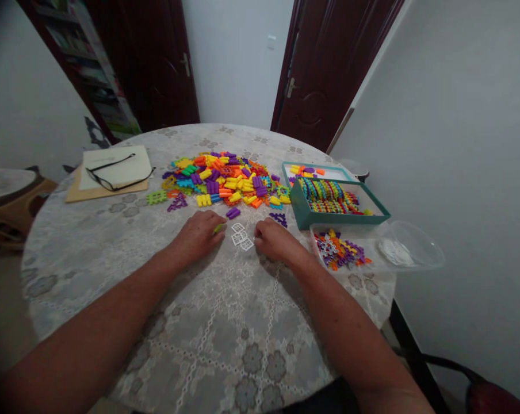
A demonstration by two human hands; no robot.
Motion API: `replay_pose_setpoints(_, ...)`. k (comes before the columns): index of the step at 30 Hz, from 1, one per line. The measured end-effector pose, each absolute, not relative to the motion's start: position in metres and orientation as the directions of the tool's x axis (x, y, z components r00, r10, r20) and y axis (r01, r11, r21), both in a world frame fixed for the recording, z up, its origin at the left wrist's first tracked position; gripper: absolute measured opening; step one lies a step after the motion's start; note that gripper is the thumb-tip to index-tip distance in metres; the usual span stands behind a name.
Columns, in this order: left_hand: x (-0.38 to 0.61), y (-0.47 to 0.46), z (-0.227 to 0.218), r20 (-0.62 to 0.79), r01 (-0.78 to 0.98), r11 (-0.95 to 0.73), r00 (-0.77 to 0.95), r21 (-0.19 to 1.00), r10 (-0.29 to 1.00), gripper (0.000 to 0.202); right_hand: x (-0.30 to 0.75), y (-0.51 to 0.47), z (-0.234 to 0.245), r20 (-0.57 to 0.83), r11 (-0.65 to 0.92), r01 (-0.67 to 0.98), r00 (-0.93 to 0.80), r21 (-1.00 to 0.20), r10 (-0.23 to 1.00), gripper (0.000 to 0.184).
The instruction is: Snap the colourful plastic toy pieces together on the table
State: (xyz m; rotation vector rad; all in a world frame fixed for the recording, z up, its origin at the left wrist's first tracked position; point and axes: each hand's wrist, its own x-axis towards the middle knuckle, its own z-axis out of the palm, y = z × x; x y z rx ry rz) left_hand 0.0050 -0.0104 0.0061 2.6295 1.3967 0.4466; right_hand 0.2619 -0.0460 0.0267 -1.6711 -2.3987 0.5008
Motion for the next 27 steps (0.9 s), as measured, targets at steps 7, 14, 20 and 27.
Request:
replay_pose_setpoints(7, -0.001, -0.008, 0.004, 0.189, 0.827, -0.526, 0.494, 0.199, 0.849, 0.033, 0.266, -0.053, 0.020, -0.029, 0.195, 0.907, -0.222, -0.374, 0.975, 0.009)
replay_pose_setpoints(14, -0.002, -0.008, 0.005, 0.179, 0.858, -0.480, 0.451, 0.181, 0.874, 0.031, 0.267, -0.055, 0.015, -0.040, 0.136, 0.894, -0.169, -0.426, 0.985, 0.008)
replay_pose_setpoints(20, 0.004, -0.011, 0.008, 0.258, 0.790, -0.552, 0.493, 0.267, 0.831, 0.034, 0.267, -0.059, 0.014, -0.005, 0.171, 0.844, -0.202, -0.509, 0.979, 0.016)
replay_pose_setpoints(27, 0.023, -0.027, 0.012, 0.158, 0.662, -0.715, 0.699, 0.224, 0.697, 0.031, 0.261, -0.061, 0.020, -0.016, 0.168, 0.698, -0.249, -0.696, 0.968, 0.009)
